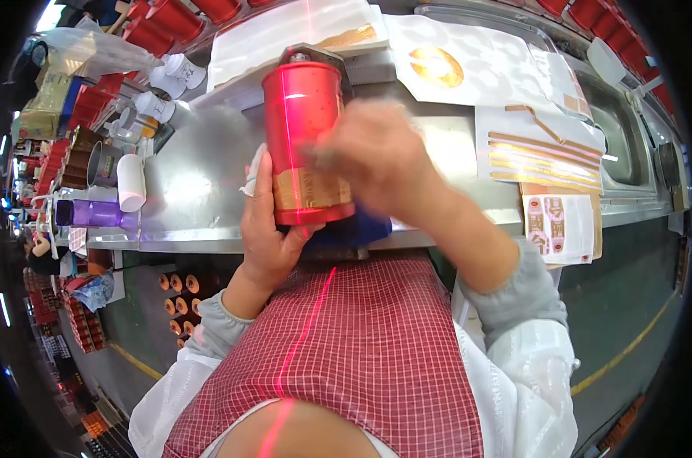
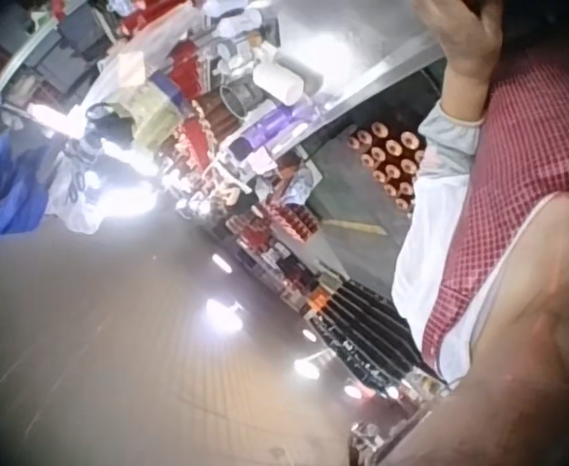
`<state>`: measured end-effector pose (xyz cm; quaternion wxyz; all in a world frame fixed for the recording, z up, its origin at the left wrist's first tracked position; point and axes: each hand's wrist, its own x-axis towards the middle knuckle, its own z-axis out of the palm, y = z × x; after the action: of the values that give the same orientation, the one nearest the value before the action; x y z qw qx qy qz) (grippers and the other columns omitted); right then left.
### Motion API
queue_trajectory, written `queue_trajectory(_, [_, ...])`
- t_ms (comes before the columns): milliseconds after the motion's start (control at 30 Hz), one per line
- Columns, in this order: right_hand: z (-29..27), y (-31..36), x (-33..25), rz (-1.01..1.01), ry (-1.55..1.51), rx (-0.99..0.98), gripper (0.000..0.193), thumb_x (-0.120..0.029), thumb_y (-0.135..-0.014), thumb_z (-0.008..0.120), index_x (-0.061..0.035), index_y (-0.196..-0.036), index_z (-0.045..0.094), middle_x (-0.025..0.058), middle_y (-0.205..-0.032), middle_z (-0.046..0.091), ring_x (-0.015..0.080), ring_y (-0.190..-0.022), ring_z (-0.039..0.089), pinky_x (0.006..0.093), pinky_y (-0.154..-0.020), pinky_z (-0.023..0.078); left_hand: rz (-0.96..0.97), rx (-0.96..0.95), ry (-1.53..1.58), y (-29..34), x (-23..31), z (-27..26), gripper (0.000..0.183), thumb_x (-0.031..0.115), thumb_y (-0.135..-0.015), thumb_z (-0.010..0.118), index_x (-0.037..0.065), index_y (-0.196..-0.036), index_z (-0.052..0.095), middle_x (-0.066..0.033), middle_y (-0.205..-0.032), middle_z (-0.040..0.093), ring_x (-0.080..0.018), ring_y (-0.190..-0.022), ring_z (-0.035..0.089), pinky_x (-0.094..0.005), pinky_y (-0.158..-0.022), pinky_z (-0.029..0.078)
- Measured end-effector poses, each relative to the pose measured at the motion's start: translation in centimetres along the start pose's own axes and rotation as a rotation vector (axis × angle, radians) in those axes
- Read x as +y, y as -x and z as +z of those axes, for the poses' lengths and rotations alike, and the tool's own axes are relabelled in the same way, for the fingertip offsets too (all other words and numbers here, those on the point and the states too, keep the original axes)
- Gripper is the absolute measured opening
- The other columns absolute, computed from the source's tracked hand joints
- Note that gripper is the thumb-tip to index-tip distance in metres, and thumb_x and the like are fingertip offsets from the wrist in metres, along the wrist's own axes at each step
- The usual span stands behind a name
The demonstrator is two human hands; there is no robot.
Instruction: The person applies gold decorative labels to a red cylindrical container. They use a green squeegee to smooth the labels and a wooden stick to press the edges. The person handles the container and labels one at a time, rotating the container to apply labels to different sides.
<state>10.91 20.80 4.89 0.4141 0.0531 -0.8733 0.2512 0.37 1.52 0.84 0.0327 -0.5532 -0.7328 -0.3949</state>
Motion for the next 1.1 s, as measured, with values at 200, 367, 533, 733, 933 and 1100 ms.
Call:
queue_trajectory(200, [-0.2,0.8,1.1,0.155,-0.052,0.049,0.023,-0.007,-0.069,0.073,-0.0093,-0.092,0.067,0.0061,-0.083,0.062,0.0261,-0.08,0.06,0.0386,-0.071,0.046,0.019,-0.045,0.02,-0.3,0.1,-0.4,0.099,0.041,-0.08,0.074,-0.009,-0.147,0.02,-0.0308,-0.143,0.038,-0.047,-0.134,0.036,-0.063,-0.111,0.015])
queue_trajectory(367, [-1.1,0.3,0.8,0.287,-0.287,-0.057,0.018,-0.007,-0.075,0.073,-0.0075,-0.093,0.067,0.0068,-0.085,0.062,0.0268,-0.081,0.061,0.0373,-0.075,0.048,0.052,0.003,-0.157,-0.4,1.0,-0.4,0.095,0.041,-0.082,0.072,-0.008,-0.147,0.024,-0.0283,-0.143,0.041,-0.0415,-0.133,0.041,-0.0519,-0.115,0.018])
queue_trajectory(533, [-1.7,0.9,-1.3,0.151,-0.587,-0.289,0.016,-0.011,-0.079,0.073,-0.0074,-0.093,0.067,0.0072,-0.087,0.063,0.0256,-0.082,0.061,0.0356,-0.073,0.049,0.016,-0.012,-0.053,-0.2,-0.2,-0.3,0.095,0.051,-0.086,0.064,-0.009,-0.146,0.023,-0.0285,-0.143,0.041,-0.0405,-0.134,0.041,-0.0515,-0.115,0.018])
queue_trajectory(733, [-1.1,0.8,-1.4,0.123,-0.367,-0.189,0.016,-0.01,-0.075,0.074,-0.0091,-0.091,0.068,0.0074,-0.081,0.059,0.0279,-0.082,0.059,0.0397,-0.074,0.047,0.033,0.001,-0.089,-0.2,0.5,-0.4,0.092,0.044,-0.086,0.068,-0.011,-0.145,0.024,-0.0297,-0.145,0.037,-0.0418,-0.136,0.037,-0.0486,-0.114,0.022])
queue_trajectory(933, [-0.8,0.5,-1.5,0.086,-0.314,-0.139,0.014,-0.011,-0.075,0.073,-0.0079,-0.087,0.066,0.0073,-0.078,0.058,0.0271,-0.077,0.058,0.0363,-0.069,0.046,-0.046,-0.037,0.01,0.1,0.2,-0.3,0.091,0.044,-0.086,0.068,-0.01,-0.146,0.024,-0.0295,-0.145,0.038,-0.0419,-0.134,0.04,-0.045,-0.11,0.032])
queue_trajectory(1100, [-0.6,-0.4,0.6,0.156,-0.191,-0.035,0.02,-0.013,-0.071,0.077,-0.0082,-0.085,0.062,0.0074,-0.08,0.06,0.0275,-0.078,0.06,0.0376,-0.071,0.047,-0.009,0.0,0.017,0.2,0.0,-0.2,0.093,0.044,-0.085,0.07,-0.009,-0.147,0.023,-0.0291,-0.145,0.038,-0.0412,-0.133,0.042,-0.0449,-0.11,0.031])
